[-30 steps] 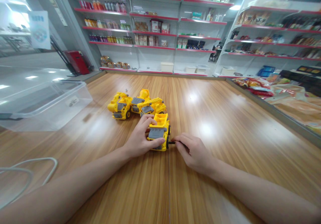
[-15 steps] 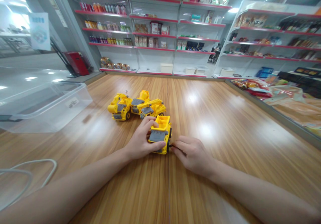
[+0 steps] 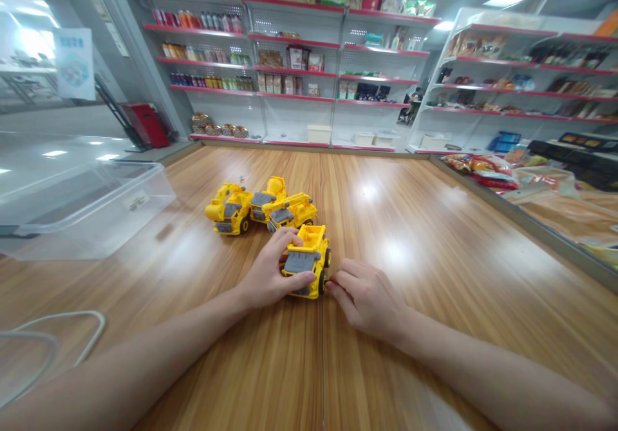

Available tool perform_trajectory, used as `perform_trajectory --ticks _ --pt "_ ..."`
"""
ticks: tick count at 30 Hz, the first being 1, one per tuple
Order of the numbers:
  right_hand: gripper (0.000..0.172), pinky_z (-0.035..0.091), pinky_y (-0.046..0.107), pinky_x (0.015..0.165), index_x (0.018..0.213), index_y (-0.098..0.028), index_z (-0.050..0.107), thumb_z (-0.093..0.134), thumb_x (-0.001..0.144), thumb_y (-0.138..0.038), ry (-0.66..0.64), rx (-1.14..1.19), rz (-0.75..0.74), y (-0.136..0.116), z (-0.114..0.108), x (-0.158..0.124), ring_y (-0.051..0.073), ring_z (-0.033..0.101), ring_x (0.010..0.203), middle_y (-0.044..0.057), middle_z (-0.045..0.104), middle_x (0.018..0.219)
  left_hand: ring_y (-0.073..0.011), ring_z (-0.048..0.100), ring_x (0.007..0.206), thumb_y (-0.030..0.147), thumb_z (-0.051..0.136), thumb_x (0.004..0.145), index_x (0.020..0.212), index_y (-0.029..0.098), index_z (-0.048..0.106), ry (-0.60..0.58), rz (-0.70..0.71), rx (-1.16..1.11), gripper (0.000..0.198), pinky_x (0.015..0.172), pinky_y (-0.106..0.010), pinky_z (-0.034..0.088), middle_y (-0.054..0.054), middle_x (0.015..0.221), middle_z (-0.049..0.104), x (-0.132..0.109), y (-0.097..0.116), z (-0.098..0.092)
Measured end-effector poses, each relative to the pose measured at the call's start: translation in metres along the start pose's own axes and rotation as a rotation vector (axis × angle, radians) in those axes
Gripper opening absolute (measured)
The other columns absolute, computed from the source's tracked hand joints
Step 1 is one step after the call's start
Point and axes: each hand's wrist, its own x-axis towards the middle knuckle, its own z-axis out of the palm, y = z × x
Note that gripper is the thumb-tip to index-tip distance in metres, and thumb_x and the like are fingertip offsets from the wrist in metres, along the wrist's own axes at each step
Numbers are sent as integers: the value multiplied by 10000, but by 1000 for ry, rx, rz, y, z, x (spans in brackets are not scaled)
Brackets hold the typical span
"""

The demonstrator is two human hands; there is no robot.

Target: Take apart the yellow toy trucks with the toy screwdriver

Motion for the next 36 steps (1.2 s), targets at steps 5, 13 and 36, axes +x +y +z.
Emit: perform_trajectory --ticks 5,13,36 --pt "166 401 271 640 812 -179 560 489 951 -235 -28 25 17 1 2 -1 147 523 746 43 543 871 -215 507 1118 370 750 755 1028 209 480 -39 33 -19 416 813 -263 520 -87 1233 410 -1 -1 1" --pt "227 406 281 619 767 -179 544 448 955 -261 -92 51 103 0 2 -2 141 517 716 49 496 880 -244 481 1188 369 757 748 1023 205 485 -48 34 -3 420 852 -293 519 -93 1250 408 0 2 0" --pt "79 415 274 652 904 -170 562 489 918 -198 -68 144 70 0 0 -1 160 563 767 55 592 875 -242 501 1176 399 737 759 1033 206 481 -44 26 3 422 868 -304 519 -98 1253 419 0 2 1"
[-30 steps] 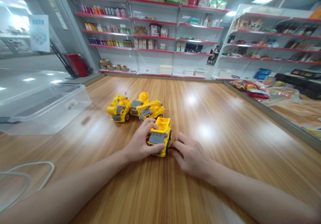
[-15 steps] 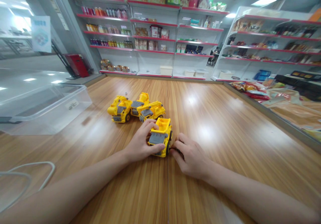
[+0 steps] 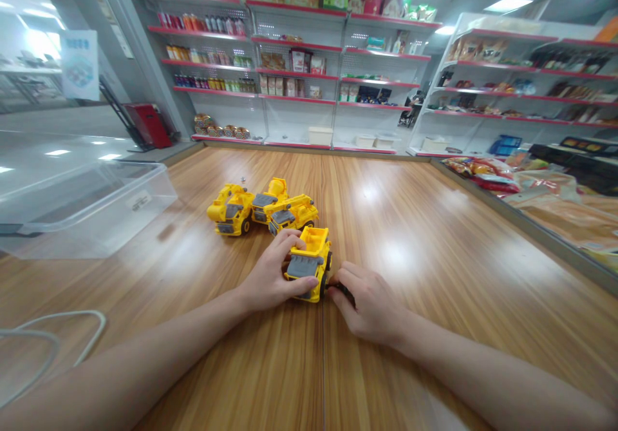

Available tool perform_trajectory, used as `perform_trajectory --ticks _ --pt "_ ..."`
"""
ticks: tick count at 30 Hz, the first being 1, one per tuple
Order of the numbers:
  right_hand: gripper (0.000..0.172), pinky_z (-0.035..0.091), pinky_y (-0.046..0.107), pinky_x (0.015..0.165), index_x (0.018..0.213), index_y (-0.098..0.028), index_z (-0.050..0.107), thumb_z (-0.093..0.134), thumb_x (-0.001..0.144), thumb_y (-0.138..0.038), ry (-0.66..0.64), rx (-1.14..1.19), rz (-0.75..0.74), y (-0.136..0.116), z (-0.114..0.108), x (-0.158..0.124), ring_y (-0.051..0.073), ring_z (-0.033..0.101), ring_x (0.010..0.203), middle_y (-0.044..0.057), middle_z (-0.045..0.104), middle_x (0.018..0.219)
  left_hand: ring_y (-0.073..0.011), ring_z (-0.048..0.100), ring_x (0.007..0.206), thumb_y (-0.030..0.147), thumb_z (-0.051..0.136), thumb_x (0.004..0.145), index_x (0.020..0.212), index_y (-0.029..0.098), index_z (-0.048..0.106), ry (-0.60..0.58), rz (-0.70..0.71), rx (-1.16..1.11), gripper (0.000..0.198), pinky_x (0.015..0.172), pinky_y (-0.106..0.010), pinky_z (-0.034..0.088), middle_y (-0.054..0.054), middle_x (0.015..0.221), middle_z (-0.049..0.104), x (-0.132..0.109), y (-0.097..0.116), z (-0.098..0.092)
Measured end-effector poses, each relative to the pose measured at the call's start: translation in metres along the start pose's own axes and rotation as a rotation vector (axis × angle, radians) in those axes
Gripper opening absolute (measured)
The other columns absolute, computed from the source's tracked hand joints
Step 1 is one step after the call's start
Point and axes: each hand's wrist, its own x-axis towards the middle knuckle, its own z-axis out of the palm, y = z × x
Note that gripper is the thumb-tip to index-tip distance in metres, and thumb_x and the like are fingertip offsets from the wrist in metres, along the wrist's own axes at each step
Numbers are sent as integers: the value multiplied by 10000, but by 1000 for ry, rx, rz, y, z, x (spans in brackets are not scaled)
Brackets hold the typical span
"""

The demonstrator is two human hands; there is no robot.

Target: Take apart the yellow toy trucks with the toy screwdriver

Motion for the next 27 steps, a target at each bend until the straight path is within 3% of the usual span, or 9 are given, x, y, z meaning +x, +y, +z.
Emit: perform_trajectory --ticks 6,15,22,27 --pt "246 366 269 581 741 -176 529 428 962 -210 6 -52 9 -1 2 0 131 502 660 33 526 776 -261 501 1194 410 747 742 1026 207 490 -5 -9 26 433 871 -324 527 -105 1273 420 -1 1 0" --pt "111 409 274 637 839 -177 542 483 930 -204 25 13 4 -1 0 0 151 542 762 50 537 882 -256 510 1178 404 741 748 1024 202 488 0 -5 15 425 872 -327 524 -104 1258 426 0 3 -1" --pt "245 385 266 584 739 -166 552 449 956 -213 -6 -49 -11 1 2 -1 127 512 663 35 527 778 -253 510 1190 410 742 748 1026 206 481 -15 -29 17 433 856 -308 531 -110 1285 408 0 4 -1" --pt "142 419 269 621 832 -174 568 484 940 -208 -9 -25 -15 3 0 -2 143 543 726 46 556 856 -252 508 1182 396 743 747 1023 207 488 -1 -8 8 421 860 -308 528 -105 1264 426 0 1 0"
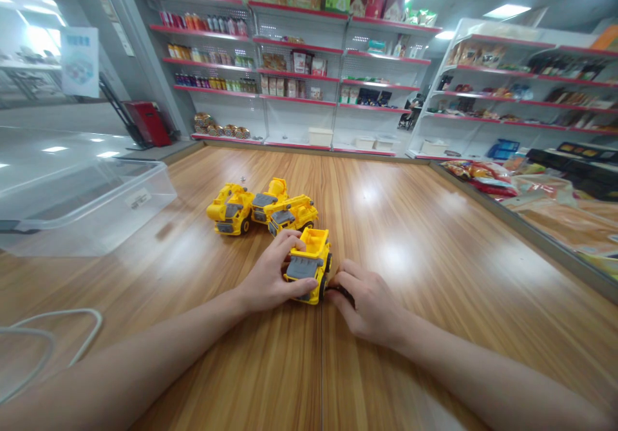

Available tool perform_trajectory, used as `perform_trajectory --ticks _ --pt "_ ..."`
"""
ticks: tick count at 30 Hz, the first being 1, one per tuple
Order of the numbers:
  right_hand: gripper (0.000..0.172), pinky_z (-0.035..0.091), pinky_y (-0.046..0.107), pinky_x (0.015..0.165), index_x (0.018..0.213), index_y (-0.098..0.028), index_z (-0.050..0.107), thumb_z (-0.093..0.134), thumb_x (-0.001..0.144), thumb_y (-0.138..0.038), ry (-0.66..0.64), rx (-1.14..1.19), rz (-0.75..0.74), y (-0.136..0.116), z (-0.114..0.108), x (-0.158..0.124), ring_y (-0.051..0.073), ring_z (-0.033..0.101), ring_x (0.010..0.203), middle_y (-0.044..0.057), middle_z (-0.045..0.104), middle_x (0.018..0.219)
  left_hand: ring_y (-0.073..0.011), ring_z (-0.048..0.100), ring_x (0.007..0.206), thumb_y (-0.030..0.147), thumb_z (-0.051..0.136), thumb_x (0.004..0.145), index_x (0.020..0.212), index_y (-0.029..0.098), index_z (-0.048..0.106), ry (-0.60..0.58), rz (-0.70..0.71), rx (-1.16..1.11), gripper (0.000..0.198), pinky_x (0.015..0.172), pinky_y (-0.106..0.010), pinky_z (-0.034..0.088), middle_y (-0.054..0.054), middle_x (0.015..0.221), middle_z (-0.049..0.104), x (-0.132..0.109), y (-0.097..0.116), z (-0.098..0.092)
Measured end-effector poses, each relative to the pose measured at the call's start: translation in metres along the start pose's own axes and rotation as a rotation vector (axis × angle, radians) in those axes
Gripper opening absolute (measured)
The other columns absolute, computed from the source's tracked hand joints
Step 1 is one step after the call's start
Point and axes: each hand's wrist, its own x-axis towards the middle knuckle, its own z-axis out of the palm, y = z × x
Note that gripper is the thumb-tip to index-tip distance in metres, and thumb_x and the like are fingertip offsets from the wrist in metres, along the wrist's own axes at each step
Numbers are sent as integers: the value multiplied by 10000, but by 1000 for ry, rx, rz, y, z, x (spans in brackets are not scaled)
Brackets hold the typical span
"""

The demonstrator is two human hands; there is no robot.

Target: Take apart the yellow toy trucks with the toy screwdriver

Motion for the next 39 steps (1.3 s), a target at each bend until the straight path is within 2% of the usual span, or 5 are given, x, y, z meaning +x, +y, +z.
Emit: perform_trajectory --ticks 4,10,17,24,39 --pt "75 450 277 669 957 -179 568 504 927 -203 14 44 14 -2 -2 0 160 569 803 59 564 936 -237 533 1119 408 735 751 1031 208 495 31 -19 -8 420 817 -295 532 -100 1257 434 0 -2 1" --pt "218 425 273 628 781 -179 540 437 967 -230 -1 9 39 -3 -1 1 142 538 712 45 538 835 -237 524 1131 399 740 749 1022 206 507 38 -3 -14 408 834 -294 525 -95 1252 437 0 -2 1" --pt "96 457 287 695 992 -193 524 527 899 -175 12 94 45 -2 -1 0 172 583 823 51 595 948 -219 548 1089 413 716 774 1040 208 498 50 -43 -43 400 837 -293 520 -86 1238 447 0 -2 0" --pt "104 427 266 629 830 -191 525 484 925 -203 23 60 48 -2 -4 1 154 554 735 48 574 840 -225 551 1090 419 712 772 1035 206 507 55 -58 -22 396 819 -288 518 -83 1226 475 -1 -3 -1" --pt "98 471 265 682 922 -183 641 609 888 -269 145 167 54 5 8 4 150 631 734 35 690 834 -231 538 1135 408 709 770 1043 206 502 52 -39 -7 398 883 -296 496 -92 1256 463 0 -2 -1"
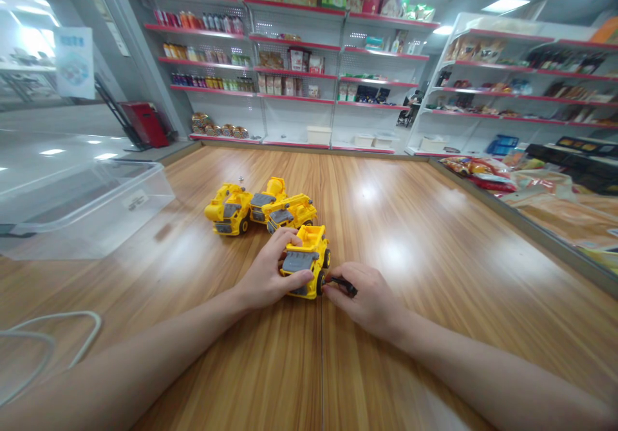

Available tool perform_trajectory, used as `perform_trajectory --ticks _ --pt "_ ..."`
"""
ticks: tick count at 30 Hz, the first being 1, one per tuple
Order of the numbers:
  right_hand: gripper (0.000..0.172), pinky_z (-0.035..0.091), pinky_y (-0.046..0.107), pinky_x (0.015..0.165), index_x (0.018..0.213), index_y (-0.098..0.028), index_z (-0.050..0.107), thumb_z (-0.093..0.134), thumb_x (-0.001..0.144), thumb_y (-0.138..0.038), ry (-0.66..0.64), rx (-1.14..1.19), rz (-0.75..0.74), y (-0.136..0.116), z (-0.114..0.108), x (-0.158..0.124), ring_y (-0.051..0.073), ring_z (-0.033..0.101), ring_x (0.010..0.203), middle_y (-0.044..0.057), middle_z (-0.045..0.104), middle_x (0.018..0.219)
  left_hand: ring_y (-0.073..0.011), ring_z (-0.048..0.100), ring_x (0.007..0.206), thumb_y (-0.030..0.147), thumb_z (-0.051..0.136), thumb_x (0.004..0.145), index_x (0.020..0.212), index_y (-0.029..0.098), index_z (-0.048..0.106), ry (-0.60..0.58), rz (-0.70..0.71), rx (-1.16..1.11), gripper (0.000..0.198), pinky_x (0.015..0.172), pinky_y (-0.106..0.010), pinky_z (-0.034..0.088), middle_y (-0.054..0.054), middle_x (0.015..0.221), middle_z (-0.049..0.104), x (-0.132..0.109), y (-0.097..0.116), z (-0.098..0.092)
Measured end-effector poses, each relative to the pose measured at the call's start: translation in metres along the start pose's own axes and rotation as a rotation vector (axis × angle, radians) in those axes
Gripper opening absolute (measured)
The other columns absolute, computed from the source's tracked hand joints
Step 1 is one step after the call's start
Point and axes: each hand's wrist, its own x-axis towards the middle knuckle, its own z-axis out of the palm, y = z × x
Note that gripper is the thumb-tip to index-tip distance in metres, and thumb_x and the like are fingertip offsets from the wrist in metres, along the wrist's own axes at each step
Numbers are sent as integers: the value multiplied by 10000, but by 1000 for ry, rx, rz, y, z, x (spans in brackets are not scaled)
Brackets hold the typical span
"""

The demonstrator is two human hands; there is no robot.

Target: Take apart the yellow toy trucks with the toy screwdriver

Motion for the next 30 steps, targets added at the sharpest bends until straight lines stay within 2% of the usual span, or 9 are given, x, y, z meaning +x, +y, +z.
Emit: perform_trajectory --ticks 6,10,12,16,19,23,30 --pt "117 444 242 620 917 -181 633 636 808 -222 83 -8 -25 0 1 0 129 589 643 14 662 759 -225 541 1112 405 692 788 1058 203 497 -3 2 -5 389 844 -286 499 -89 1257 461 0 -3 0" --pt "103 424 241 609 882 -188 616 634 789 -230 111 -34 8 -2 -3 1 126 574 626 7 652 745 -230 543 1105 396 682 803 1061 203 500 23 5 25 371 846 -299 489 -85 1231 483 0 -5 0" --pt "77 408 241 604 857 -192 601 621 794 -230 73 -64 51 -1 -5 0 126 569 631 3 645 743 -226 558 1076 398 681 806 1071 206 499 36 -17 28 375 835 -305 493 -84 1227 488 -1 -6 0" --pt "46 354 249 576 784 -198 563 597 794 -227 -87 -189 137 0 -7 -1 136 558 639 0 632 731 -209 581 1009 407 676 812 1082 211 487 44 -57 12 383 798 -301 506 -83 1231 488 0 -6 0" --pt "71 355 262 604 825 -202 578 595 811 -269 -157 -259 148 -1 -9 -1 156 579 696 12 652 787 -219 565 1060 410 693 798 1054 209 489 32 -46 11 385 795 -290 510 -88 1255 460 1 -3 0" --pt "93 366 271 626 850 -202 576 569 836 -293 -180 -280 145 -5 -12 -2 167 574 733 28 634 812 -230 539 1124 413 702 793 1041 208 486 17 -37 21 388 809 -280 513 -90 1265 441 1 1 0" --pt "139 435 291 697 894 -196 550 572 760 -222 -166 -243 134 -11 -15 -2 181 572 795 46 607 883 -228 546 1123 411 702 797 1064 215 485 16 -22 41 396 842 -292 509 -84 1261 451 0 -4 0"
